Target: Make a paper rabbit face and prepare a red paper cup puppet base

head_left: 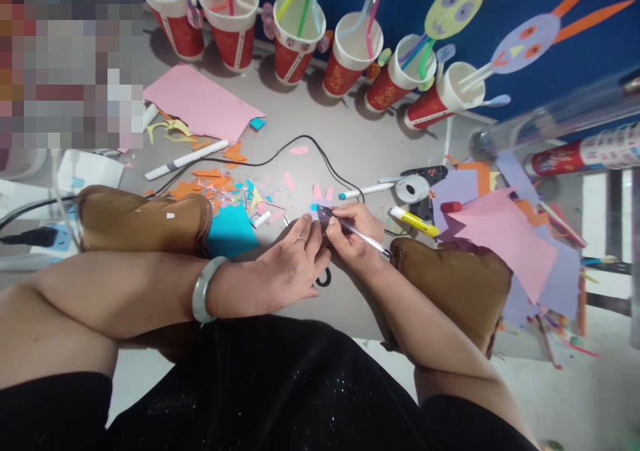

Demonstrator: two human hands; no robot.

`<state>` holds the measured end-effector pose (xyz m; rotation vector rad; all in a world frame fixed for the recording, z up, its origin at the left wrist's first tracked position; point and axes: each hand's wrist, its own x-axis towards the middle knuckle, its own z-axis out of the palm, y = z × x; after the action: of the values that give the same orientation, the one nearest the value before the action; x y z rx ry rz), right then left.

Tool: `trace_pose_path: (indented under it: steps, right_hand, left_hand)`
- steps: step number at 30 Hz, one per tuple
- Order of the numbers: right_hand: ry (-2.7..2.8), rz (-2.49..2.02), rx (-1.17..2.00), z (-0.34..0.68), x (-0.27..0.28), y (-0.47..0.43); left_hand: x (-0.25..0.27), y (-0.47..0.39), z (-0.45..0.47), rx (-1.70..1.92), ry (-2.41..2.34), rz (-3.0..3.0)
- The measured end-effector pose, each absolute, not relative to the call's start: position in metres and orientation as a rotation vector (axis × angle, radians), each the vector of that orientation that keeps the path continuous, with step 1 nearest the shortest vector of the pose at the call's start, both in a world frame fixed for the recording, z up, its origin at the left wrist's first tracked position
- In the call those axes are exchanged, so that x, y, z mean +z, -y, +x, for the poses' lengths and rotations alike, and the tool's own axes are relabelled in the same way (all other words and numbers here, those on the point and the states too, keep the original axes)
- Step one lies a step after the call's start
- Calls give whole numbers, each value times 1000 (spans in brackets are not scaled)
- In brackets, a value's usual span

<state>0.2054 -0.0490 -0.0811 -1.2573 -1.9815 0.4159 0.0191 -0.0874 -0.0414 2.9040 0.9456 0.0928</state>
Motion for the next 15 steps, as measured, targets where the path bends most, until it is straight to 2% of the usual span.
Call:
trace_pose_path:
  steps: [15]
  right_hand:
    - [1963,-1259,403,205,-80,50]
  left_hand:
    - [-42,88,19,67,-949,2908]
